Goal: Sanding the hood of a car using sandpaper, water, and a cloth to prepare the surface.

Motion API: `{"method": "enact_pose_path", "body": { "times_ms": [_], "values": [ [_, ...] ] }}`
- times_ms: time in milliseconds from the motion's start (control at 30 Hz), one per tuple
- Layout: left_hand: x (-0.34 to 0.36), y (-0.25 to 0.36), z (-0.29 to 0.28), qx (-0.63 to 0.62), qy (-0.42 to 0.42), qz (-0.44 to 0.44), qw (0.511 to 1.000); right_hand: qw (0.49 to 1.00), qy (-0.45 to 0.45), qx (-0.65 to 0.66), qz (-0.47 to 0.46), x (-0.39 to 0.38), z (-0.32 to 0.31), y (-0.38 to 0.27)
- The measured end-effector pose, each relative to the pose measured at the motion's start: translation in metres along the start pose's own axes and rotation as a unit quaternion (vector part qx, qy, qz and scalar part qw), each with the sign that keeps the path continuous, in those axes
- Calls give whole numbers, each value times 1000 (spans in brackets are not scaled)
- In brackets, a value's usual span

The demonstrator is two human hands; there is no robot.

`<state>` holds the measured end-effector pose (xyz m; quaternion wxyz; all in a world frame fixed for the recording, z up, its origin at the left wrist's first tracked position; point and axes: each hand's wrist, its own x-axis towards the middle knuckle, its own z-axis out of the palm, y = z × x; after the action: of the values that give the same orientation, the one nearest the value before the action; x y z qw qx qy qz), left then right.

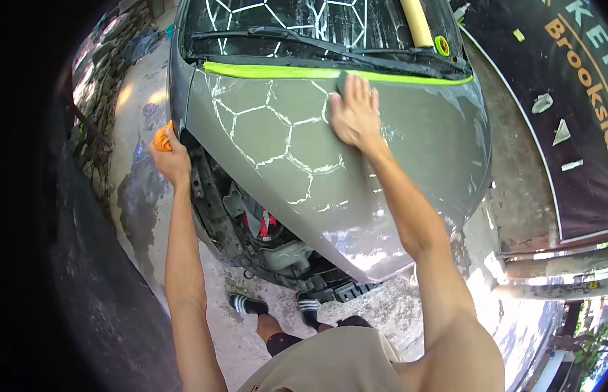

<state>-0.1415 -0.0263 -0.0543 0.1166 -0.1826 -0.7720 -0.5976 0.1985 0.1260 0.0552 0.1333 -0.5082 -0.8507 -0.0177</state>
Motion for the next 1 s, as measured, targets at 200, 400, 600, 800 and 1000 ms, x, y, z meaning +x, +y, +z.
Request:
{"method": "enact_pose_path", "body": {
  "times_ms": [200, 400, 600, 800, 1000],
  "values": [
    [8, -5, -21, 24, -2, 3, 1000, 995, -17, 34, -89, -84, 3, 16],
    [6, -16, -15, 24, 18, 31, 999, 987, -5, -22, -159, -84, 15, -50],
    [2, -17, 6, 0, 20, 34, 999, 997, 1, -18, -70, -42, -3, -17],
    [9, -9, -15, 14, 7, -1, 1000, 970, -96, 27, -220, -176, -1, -49],
    [0, -2, -5, -4, -10, -26, 1000, 936, -63, 17, -345, -57, 9, -136]
  ]
}}
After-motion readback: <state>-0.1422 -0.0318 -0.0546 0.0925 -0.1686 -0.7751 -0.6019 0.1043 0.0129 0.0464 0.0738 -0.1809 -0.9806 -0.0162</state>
